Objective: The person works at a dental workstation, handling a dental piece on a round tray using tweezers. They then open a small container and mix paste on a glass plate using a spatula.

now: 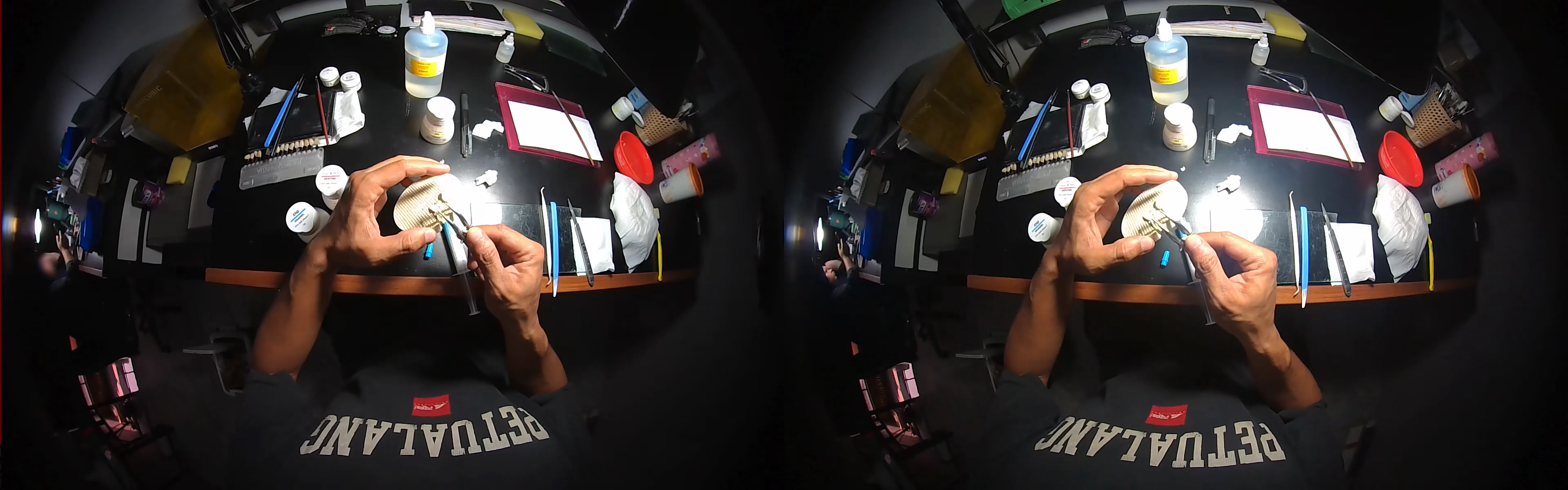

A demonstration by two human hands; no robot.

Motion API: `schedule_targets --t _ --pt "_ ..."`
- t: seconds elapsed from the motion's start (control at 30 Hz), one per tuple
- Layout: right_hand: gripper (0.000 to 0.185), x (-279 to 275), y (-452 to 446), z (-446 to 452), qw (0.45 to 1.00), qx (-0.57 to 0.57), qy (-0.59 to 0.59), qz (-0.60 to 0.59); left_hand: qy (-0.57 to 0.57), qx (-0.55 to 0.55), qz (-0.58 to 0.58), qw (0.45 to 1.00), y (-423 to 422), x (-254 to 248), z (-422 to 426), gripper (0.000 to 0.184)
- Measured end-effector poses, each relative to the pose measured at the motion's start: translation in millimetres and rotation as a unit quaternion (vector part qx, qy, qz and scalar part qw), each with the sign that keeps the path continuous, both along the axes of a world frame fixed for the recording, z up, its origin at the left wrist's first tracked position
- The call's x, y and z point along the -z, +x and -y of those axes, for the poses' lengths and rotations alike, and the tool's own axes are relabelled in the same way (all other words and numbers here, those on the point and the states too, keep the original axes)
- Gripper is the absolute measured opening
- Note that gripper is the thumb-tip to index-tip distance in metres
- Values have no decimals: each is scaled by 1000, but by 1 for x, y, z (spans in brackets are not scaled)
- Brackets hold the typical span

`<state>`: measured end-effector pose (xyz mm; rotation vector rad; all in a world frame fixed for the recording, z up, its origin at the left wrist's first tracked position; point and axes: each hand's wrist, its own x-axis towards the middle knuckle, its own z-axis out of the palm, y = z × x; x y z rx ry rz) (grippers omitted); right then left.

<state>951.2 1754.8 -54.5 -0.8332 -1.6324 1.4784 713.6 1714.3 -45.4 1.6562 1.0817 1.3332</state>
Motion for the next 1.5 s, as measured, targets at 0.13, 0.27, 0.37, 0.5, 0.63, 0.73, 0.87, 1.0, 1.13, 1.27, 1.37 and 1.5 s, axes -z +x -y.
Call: schedule_targets --t 0.13,0.27,0.37,0.5,0.63,0.73,0.87,1.0,1.13,1.27,1.37,1.5 --pt "21 0 0 0 1000 -8 -3 -5 4 3 1 1000 -1 1 0 74" --pt "22 0 0 0 1000 -10 -1 11 7 4 1 1000 -2 2 0 74" --pt "22 -2 -2 1 1000 -14 -6 0 10 4 -4 1000 -2 3 0 74" --pt "22 2 0 -1 1000 -21 -7 -4 2 3 -1 1000 -1 1 0 75" --pt "23 2 1 -2 1000 -27 -12 -10 0 2 6 1000 0 0 0 75" --pt "24 2 2 -3 999 -34 -25 -20 5 0 5 1000 -1 1 0 75" --pt "25 1 1 -2 999 -33 -28 -7 -6 2 5 1000 -1 1 0 75" --pt "26 2 0 -2 999 -33 -20 1 -8 4 0 1000 -2 1 0 76" --pt "25 1 2 -3 999 -40 -30 -14 -2 2 -4 1000 -2 2 0 76" --pt "23 2 2 -3 998 -43 -39 -35 -2 1 0 1000 -1 1 0 75" --pt "22 0 -1 -2 999 -36 -21 -21 0 1 1 1000 -2 2 0 75" --pt "21 -2 -1 -2 999 -37 -21 -5 -3 1 6 1000 -1 1 1 75"
